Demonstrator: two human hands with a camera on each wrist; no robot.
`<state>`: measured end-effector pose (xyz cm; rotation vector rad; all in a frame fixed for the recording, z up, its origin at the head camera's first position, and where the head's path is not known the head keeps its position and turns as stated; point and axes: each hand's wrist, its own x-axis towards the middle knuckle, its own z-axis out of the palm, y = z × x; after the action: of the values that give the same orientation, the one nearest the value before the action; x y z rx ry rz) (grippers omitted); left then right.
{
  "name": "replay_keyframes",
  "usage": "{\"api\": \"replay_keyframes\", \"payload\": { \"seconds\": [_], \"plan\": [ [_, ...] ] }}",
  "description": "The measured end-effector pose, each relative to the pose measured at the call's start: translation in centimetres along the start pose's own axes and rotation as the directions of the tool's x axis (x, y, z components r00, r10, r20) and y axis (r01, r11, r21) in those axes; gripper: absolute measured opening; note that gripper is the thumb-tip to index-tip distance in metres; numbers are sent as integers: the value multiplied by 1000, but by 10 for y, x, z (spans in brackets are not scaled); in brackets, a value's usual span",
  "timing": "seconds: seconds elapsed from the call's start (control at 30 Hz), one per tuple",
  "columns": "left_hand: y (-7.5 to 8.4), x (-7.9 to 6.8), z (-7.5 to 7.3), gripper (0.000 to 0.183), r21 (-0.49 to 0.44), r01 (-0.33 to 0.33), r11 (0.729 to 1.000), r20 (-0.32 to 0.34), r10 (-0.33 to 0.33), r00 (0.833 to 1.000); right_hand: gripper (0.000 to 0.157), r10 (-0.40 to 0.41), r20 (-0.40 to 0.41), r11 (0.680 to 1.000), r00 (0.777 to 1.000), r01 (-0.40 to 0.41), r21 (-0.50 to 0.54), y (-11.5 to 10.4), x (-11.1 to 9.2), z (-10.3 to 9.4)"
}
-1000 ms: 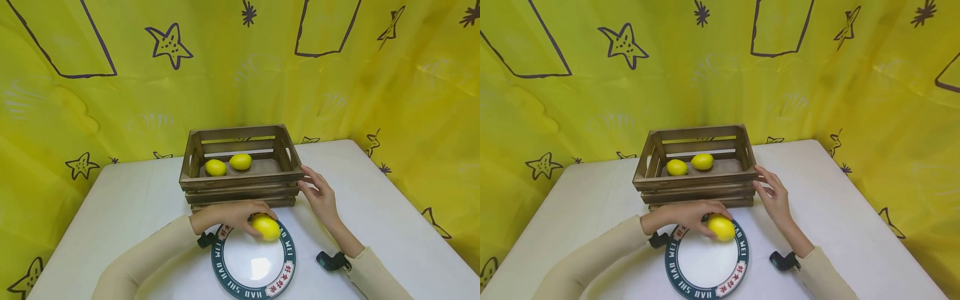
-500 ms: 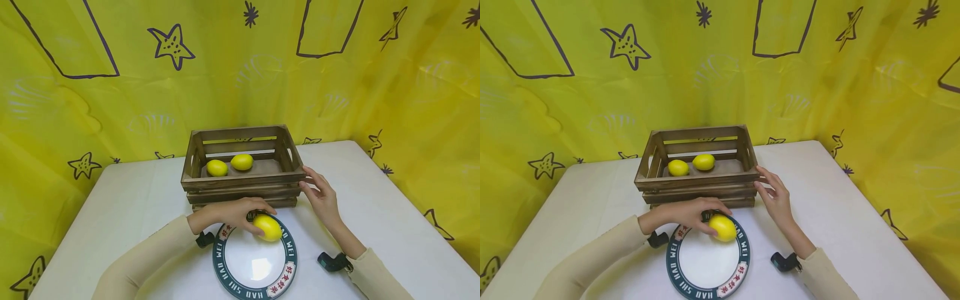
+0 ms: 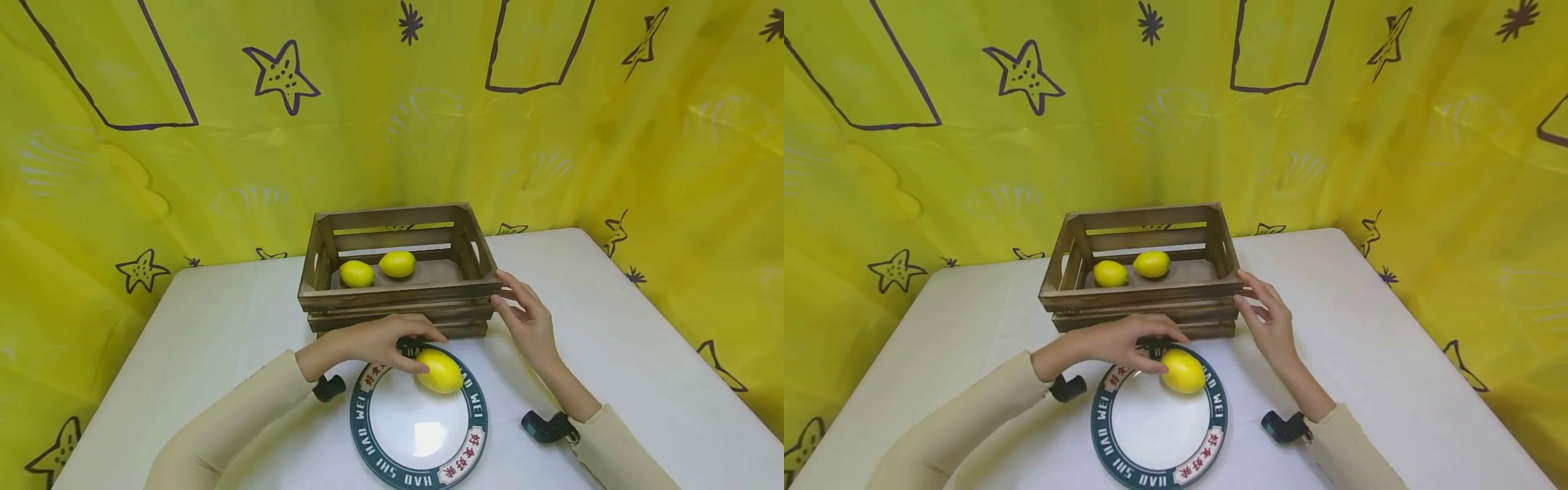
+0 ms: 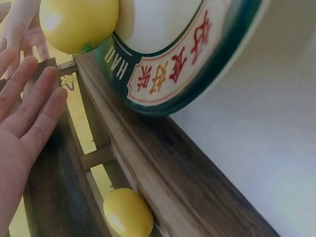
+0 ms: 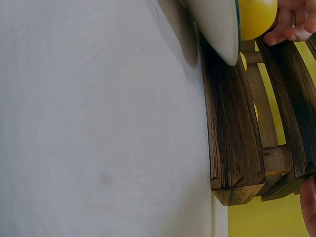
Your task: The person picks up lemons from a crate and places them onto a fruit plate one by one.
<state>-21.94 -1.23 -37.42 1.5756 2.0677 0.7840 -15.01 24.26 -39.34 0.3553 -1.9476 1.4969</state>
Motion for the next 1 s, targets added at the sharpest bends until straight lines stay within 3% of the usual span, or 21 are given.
{"api": "replay_keyframes", "payload": {
  "seconds": [0.47, 1.0],
  "plan": [
    [10, -12, -12, 45, 5, -36, 999, -65, 36, 997, 43, -6, -9, 1000, 1000, 6, -19, 1, -1, 0],
    [29, -20, -27, 41, 42, -121, 992, -75, 124, 989, 43, -11, -2, 1000, 1000, 11, -24, 1, 0, 0]
  ]
}}
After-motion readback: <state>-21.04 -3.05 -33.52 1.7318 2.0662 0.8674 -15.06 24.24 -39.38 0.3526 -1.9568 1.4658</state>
